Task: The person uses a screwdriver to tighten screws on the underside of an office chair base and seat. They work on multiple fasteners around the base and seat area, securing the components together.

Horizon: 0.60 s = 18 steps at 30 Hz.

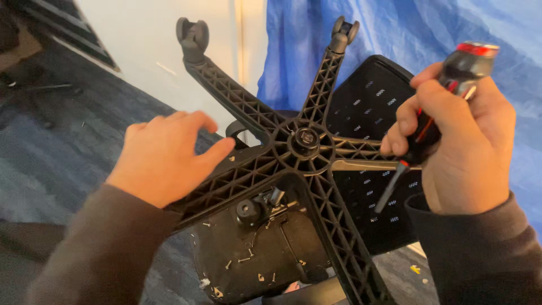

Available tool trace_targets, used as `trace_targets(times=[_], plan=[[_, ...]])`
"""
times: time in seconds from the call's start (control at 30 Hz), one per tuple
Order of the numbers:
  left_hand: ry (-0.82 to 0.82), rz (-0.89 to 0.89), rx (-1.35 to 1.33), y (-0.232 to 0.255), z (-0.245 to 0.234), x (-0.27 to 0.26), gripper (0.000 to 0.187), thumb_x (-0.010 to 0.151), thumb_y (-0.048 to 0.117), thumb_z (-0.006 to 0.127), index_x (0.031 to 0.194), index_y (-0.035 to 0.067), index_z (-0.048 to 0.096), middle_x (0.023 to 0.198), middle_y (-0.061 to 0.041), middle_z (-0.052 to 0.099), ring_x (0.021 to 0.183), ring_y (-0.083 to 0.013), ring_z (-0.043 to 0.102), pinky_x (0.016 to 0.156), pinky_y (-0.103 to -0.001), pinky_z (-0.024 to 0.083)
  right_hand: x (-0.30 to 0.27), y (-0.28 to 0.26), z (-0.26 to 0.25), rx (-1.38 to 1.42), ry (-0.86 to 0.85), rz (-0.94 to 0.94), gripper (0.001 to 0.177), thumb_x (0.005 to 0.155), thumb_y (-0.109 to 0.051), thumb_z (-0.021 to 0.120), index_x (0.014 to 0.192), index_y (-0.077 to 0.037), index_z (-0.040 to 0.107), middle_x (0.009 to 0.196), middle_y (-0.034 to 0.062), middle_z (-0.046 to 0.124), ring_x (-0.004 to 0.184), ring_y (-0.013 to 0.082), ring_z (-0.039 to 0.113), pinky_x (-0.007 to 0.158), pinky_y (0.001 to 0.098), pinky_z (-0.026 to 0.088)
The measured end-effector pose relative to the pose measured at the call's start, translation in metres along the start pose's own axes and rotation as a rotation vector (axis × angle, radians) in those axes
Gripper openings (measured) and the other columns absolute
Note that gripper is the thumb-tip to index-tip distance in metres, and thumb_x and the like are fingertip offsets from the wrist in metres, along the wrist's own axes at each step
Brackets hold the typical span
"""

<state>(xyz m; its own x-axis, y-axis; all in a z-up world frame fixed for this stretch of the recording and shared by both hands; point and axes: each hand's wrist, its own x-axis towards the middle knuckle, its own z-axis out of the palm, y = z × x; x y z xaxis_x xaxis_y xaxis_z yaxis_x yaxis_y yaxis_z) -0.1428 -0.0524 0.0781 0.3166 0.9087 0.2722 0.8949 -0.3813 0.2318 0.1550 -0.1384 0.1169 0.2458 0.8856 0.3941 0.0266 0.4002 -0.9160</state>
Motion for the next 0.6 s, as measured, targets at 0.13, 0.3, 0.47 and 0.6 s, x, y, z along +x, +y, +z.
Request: trace_targets(times=[0.13,0.3,0.47,0.6], plan=[[-0.746,-0.266,-0.120,-0.036,-0.035,-0.024,0.058,0.091,0.062,0.060,0.126,0.018,0.072,0.117,-0.006,0.073,0.114,-0.0230,0.067,0.099,-0.038,0.052,-0.001,-0.013,0.037,-0.463,-0.269,0.169,0.016,0.099,-0.015,0.063,0.110,-0.003,0.063,0.072,0.0066,0.055,0.056,0.0161,0.054,0.051,0.0351,0.048],[-1.025,0.003,-0.383,-0.080,-0.040,-0.023,0.058,0.092,0.057,0.059,0.138,0.023,0.066,0.121,0.000,0.078,0.112,-0.0166,0.069,0.094,-0.034,0.055,-0.027,0.002,0.087,-0.724,-0.730,0.084,0.018,0.096,-0.019,0.068,0.107,-0.005,0.064,0.074,0.0054,0.062,0.067,0.0199,0.057,0.059,0.0359,0.052],[-1.251,0.146,-0.911,-0.126,0.007,-0.004,0.058,0.095,0.045,0.055,0.135,0.005,0.067,0.127,-0.011,0.073,0.111,-0.0199,0.072,0.091,-0.032,0.060,-0.073,0.046,0.113,-1.183,-0.899,0.774,0.025,0.092,-0.025,0.068,0.112,-0.011,0.065,0.078,0.0107,0.073,0.069,0.0204,0.068,0.068,0.0359,0.053],[-1.349,0.237,-1.262,-0.113,0.043,-0.014,0.055,0.097,0.034,0.057,0.142,0.003,0.057,0.135,-0.012,0.067,0.109,-0.0235,0.073,0.088,-0.033,0.059,-0.147,0.102,0.104,-0.729,-0.772,0.218,0.052,0.083,-0.019,0.062,0.133,-0.006,0.059,0.101,0.0137,0.076,0.087,0.0248,0.073,0.071,0.0374,0.056]])
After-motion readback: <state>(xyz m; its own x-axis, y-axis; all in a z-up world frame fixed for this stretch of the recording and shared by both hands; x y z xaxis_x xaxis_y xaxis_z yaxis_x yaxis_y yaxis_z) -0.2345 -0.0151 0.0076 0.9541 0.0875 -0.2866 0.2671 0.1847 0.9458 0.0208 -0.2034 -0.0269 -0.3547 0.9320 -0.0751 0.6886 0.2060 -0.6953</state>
